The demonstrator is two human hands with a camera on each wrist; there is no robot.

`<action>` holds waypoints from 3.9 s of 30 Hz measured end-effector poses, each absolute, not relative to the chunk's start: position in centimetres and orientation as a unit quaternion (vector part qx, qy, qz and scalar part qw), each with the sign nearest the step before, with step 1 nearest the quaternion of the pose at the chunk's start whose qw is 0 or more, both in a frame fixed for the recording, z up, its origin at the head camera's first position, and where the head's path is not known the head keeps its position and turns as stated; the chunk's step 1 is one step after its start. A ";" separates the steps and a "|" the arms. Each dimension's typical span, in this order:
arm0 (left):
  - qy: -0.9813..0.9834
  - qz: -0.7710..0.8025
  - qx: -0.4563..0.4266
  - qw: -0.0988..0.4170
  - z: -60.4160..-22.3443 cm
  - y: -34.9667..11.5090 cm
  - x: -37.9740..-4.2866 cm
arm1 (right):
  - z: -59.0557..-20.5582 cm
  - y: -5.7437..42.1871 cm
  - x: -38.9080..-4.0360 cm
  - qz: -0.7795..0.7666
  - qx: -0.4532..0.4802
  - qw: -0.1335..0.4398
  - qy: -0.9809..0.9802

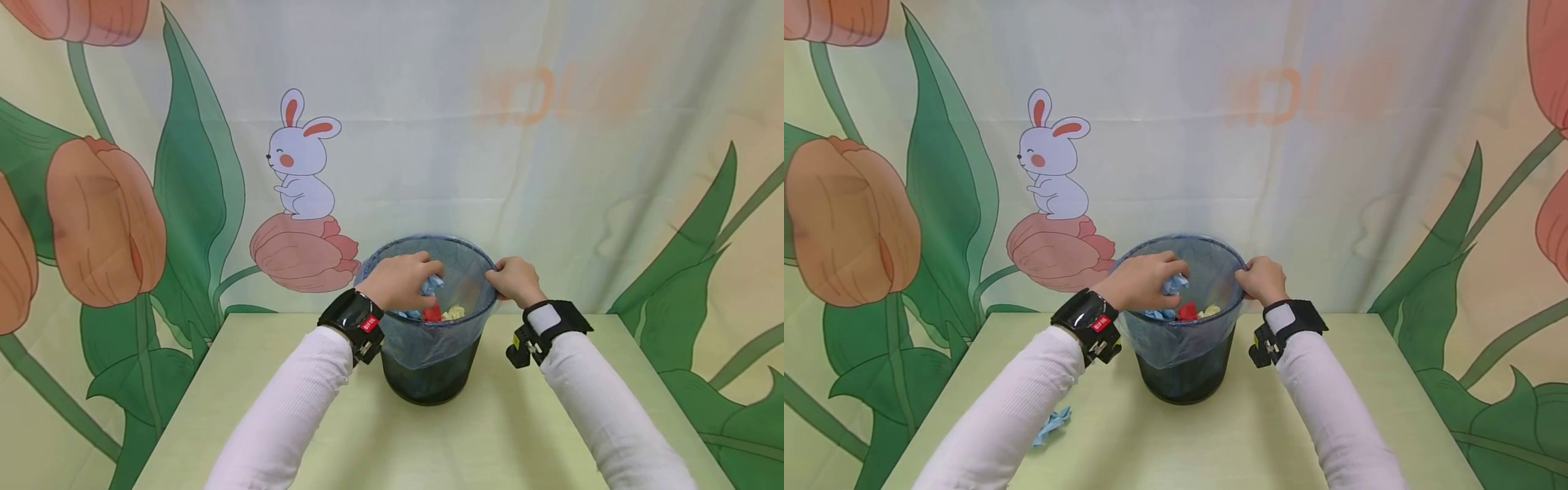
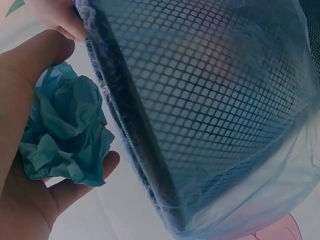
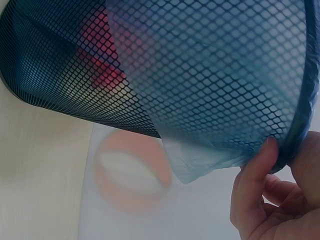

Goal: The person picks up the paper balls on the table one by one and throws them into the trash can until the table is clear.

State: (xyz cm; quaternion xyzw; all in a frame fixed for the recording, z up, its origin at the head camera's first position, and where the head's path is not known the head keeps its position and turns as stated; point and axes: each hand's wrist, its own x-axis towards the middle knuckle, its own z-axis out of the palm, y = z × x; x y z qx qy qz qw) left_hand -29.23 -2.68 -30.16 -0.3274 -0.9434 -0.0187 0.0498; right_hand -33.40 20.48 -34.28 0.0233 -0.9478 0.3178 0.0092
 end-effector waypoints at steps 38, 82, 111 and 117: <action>-0.927 -0.078 -0.310 0.198 -32.3 -12.8 -25.8 | -33.9 20.4 -33.2 0.318 0.013 0.004 -0.948; -0.985 -0.105 -0.067 -0.118 -55.1 -23.3 -20.6 | -34.2 20.3 -33.3 0.320 0.003 0.010 -0.948; -0.991 -0.082 -0.092 -0.060 -56.7 -22.3 -20.2 | -34.2 20.3 -33.4 0.322 0.007 0.015 -0.946; -0.991 -0.079 -0.096 -0.058 -56.2 -21.9 -20.1 | -34.2 20.2 -33.2 0.326 0.007 0.012 -0.945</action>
